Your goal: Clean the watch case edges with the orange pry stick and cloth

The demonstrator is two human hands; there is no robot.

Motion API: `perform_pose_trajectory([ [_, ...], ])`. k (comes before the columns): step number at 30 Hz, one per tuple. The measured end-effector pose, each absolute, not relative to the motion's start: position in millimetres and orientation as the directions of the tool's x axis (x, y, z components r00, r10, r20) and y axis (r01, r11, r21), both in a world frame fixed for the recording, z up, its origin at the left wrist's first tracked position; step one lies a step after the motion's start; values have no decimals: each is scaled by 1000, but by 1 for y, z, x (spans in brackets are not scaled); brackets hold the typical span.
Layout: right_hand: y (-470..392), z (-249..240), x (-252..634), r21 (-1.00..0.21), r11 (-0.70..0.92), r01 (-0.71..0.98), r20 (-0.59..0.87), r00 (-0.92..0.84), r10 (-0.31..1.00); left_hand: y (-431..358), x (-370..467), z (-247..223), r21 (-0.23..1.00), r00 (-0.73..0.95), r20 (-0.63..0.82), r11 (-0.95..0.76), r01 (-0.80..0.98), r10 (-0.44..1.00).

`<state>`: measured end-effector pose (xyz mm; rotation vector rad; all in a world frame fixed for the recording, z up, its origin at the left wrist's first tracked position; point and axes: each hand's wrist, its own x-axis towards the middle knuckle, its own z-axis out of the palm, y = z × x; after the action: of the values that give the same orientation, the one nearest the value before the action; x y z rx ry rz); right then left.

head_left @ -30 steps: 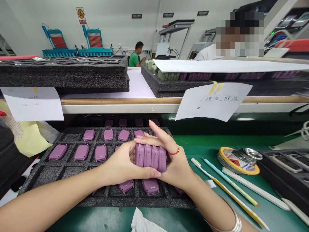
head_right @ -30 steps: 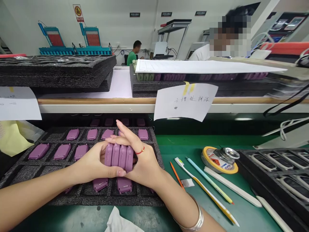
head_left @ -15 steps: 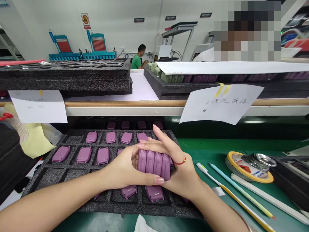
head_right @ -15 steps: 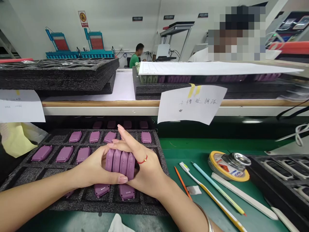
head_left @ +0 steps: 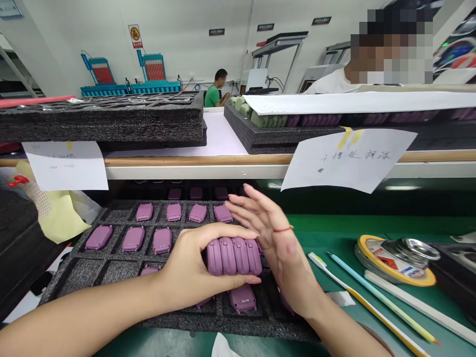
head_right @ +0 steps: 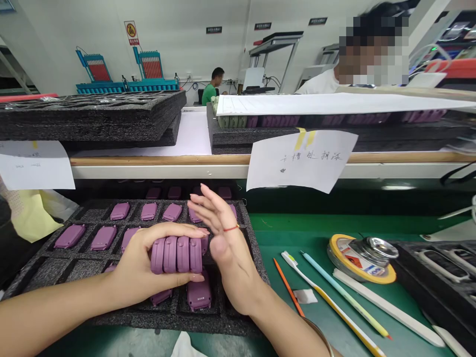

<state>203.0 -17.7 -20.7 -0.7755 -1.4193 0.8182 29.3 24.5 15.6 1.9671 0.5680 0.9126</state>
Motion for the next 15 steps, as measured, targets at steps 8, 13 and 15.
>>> perform_pose_trajectory([
  [8,-16,-14,199,-966,220,-139,245,-198,949,28,31,8,794,660,463,-608,-13,591],
  [13,-17,-11,197,-973,229,-36,232,-145,962,31,32,1,815,694,443,-577,-49,567],
  [15,-19,-11,196,-966,255,35,252,-80,964,30,31,-2,825,707,421,-564,-37,569],
])
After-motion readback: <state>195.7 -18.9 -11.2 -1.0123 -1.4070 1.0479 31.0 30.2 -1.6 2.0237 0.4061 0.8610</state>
